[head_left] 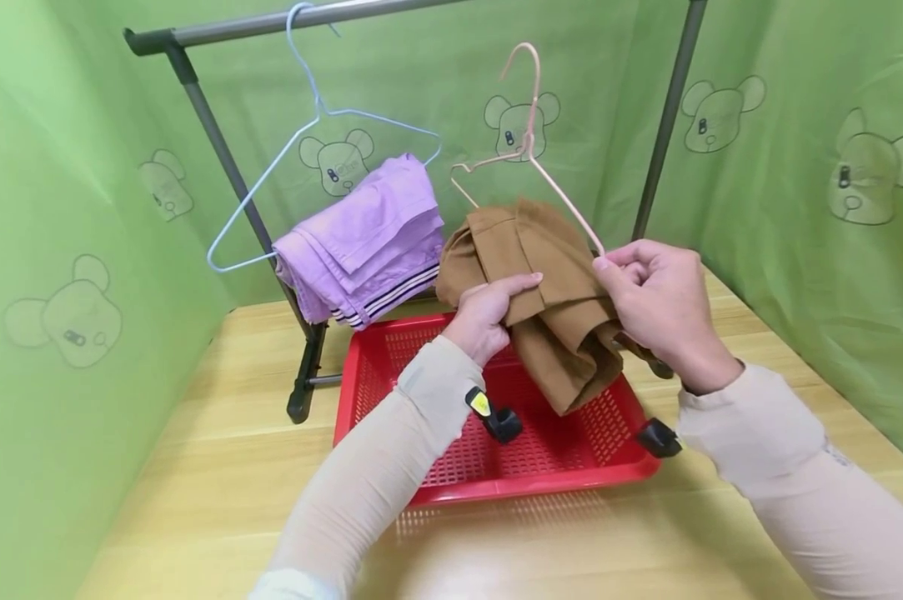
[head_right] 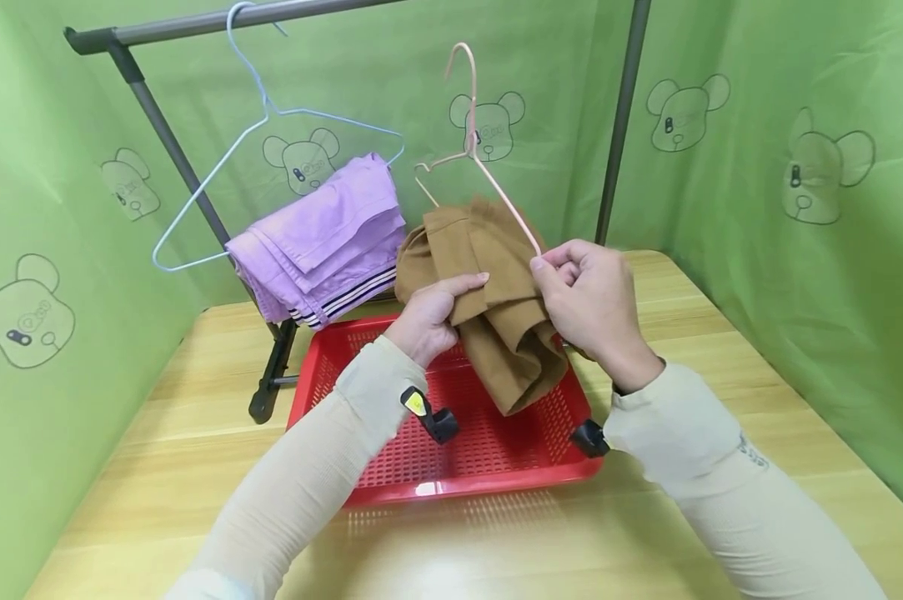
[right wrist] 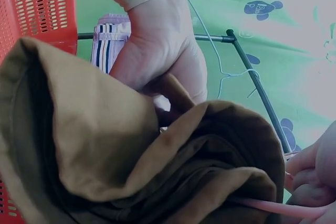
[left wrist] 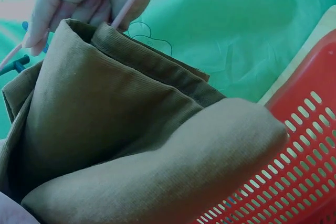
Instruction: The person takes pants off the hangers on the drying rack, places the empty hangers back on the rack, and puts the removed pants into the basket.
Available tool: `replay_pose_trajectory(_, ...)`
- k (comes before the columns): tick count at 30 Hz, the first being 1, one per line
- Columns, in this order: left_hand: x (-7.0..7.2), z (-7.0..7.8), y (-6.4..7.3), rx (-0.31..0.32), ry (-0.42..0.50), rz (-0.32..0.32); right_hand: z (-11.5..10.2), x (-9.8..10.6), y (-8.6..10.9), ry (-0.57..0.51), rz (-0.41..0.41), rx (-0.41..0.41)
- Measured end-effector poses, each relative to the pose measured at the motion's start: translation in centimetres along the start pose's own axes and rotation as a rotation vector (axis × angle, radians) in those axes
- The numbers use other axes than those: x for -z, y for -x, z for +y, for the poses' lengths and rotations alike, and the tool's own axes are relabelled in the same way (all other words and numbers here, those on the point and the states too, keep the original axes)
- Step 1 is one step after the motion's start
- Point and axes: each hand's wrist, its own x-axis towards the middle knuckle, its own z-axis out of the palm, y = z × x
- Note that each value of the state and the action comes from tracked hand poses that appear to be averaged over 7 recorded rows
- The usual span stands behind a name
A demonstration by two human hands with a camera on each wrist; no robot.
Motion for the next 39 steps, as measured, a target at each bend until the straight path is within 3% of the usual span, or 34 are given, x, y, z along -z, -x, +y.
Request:
replay_pose_trajectory(10, 0.3, 0.7, 0.3, 0.054, -0.002, -0.019, 0.1, 0.0, 0.1, 0.066, 0.0, 0.05)
replay_pose_trajectory(16, 0.2, 0.9, 0.4, 0.064, 0.002, -0.017, 0.2, 0.0, 0.4, 0.143, -0.021, 0.205)
replay_pose_trajectory(22, 0.3, 1.1, 0.4, 0.051, 0.014, -0.024, 0.9, 0.6, 0.6, 0.193, -0.11, 0.345)
replay_pose_trajectory(31, 0.3, 1.2, 0.4, 0.033, 0.06, -0.03, 1.5, 1.2, 0.8, 0.138, -0.293, 0.481)
replay_pose_trajectory(35, 0.6, 1.2, 0.7, 0.036, 0.071, -0.025, 1.3, 1.5, 1.1, 0.173, -0.369, 0.489)
replay_pose_trajectory(39, 0.9, 1.3, 0.9, 0.043, 0.08, -0.029, 0.9, 1.5, 1.6, 0.223, -0.413, 0.443)
